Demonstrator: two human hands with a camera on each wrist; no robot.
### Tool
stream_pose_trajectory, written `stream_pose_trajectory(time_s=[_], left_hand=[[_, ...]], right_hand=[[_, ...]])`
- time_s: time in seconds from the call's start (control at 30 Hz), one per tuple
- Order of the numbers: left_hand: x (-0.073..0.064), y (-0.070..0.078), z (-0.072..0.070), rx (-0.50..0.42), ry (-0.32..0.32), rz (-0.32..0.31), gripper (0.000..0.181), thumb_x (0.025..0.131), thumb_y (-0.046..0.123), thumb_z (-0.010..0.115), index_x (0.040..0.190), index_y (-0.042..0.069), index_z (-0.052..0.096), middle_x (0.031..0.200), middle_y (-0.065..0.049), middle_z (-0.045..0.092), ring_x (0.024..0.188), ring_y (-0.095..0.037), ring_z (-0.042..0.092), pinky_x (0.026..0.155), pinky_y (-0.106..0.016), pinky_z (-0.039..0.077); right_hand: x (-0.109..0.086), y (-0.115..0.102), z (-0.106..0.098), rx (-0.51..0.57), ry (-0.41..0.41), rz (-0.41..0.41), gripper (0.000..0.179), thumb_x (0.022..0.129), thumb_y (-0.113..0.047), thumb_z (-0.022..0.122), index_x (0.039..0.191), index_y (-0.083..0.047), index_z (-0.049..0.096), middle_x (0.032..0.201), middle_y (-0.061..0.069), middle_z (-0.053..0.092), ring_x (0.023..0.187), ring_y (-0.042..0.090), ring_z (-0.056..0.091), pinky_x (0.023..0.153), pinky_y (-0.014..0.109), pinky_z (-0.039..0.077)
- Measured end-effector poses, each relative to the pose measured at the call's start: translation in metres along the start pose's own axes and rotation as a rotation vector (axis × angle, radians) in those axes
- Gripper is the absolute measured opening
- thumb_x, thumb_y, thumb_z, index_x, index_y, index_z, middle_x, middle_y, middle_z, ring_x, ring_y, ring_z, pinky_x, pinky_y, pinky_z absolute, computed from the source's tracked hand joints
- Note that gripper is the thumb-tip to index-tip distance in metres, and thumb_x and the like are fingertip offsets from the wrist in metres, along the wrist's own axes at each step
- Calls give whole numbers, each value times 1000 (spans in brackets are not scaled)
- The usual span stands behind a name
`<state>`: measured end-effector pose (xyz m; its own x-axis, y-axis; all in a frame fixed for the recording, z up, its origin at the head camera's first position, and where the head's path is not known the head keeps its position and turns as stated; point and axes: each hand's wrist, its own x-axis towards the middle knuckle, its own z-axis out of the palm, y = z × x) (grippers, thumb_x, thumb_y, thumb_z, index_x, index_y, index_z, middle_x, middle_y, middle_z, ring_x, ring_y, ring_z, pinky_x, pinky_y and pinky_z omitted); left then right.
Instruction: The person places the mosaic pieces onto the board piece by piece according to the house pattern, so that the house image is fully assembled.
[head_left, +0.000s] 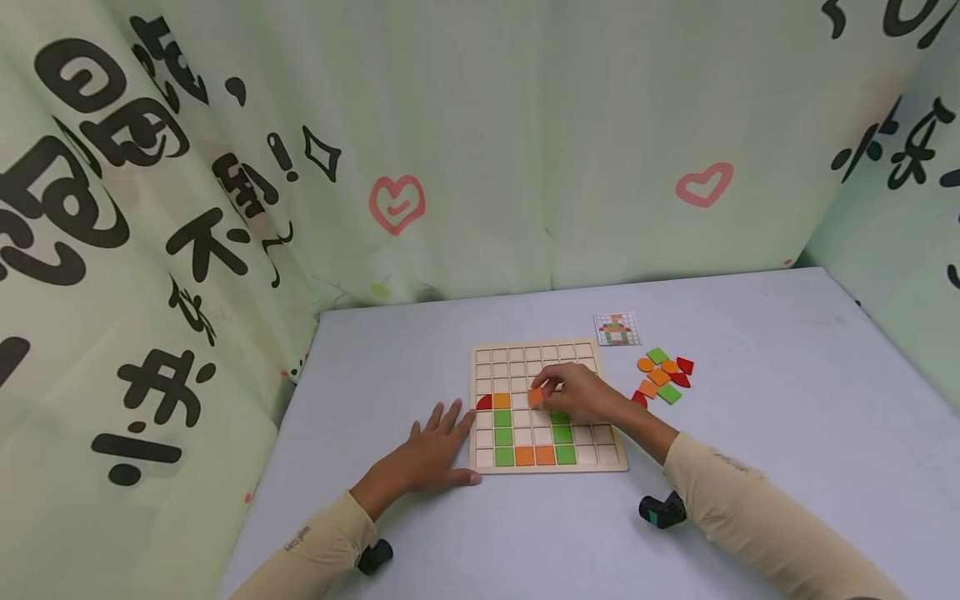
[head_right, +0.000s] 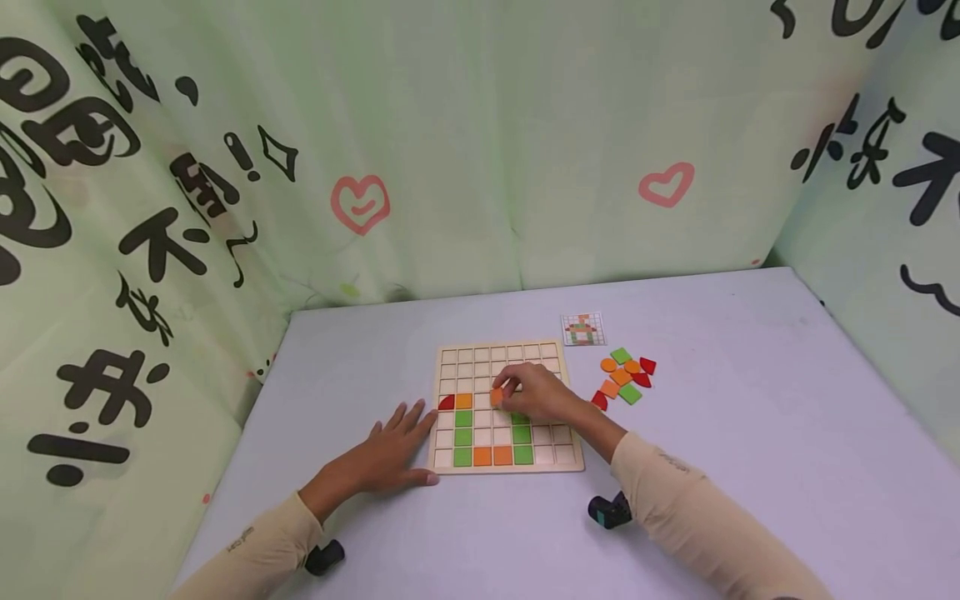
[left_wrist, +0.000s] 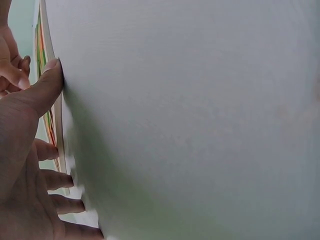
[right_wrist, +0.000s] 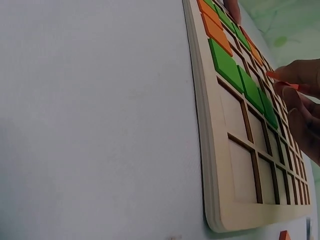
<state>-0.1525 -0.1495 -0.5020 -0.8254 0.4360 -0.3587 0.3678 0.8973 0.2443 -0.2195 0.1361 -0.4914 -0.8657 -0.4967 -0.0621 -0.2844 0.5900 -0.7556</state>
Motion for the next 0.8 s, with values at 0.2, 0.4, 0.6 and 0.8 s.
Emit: stream_pose_trajectory(time_s=[0.2,0.4,0.6,0.8], left_hand=[[1,0,0,6,-3,-7,100,86,63,68,162,17,21,169,-13,15,155,-43,10,113,-71,25],[1,-1,2,10,-2,0,100,86,63,67,161,17,21,169,-13,15,154,-43,11,113,-71,25],[1,-2,3,16,5,10,100,85,64,67,161,17,22,169,-13,15,154,-43,12,112,-71,26],[2,-3,4,17,8,6,101,85,66,67,162,18,21,169,-13,15,154,-43,12,113,-71,26]], right_hand=[[7,-6,8,-14,-5,38,23,87,-9,76,109,-9,72,88,-1,67,79,13,56,69,27,45],[12,-11,16,-77,3,60,25,88,-12,76,112,-8,72,89,-3,67,78,12,55,71,28,46],[13,-14,21,-167,25,23,25,88,-15,76,112,-10,73,86,-5,66,77,12,55,72,29,46],[14,-16,22,-195,25,29,24,88,-15,76,111,-11,74,88,-4,67,78,12,56,71,29,46]])
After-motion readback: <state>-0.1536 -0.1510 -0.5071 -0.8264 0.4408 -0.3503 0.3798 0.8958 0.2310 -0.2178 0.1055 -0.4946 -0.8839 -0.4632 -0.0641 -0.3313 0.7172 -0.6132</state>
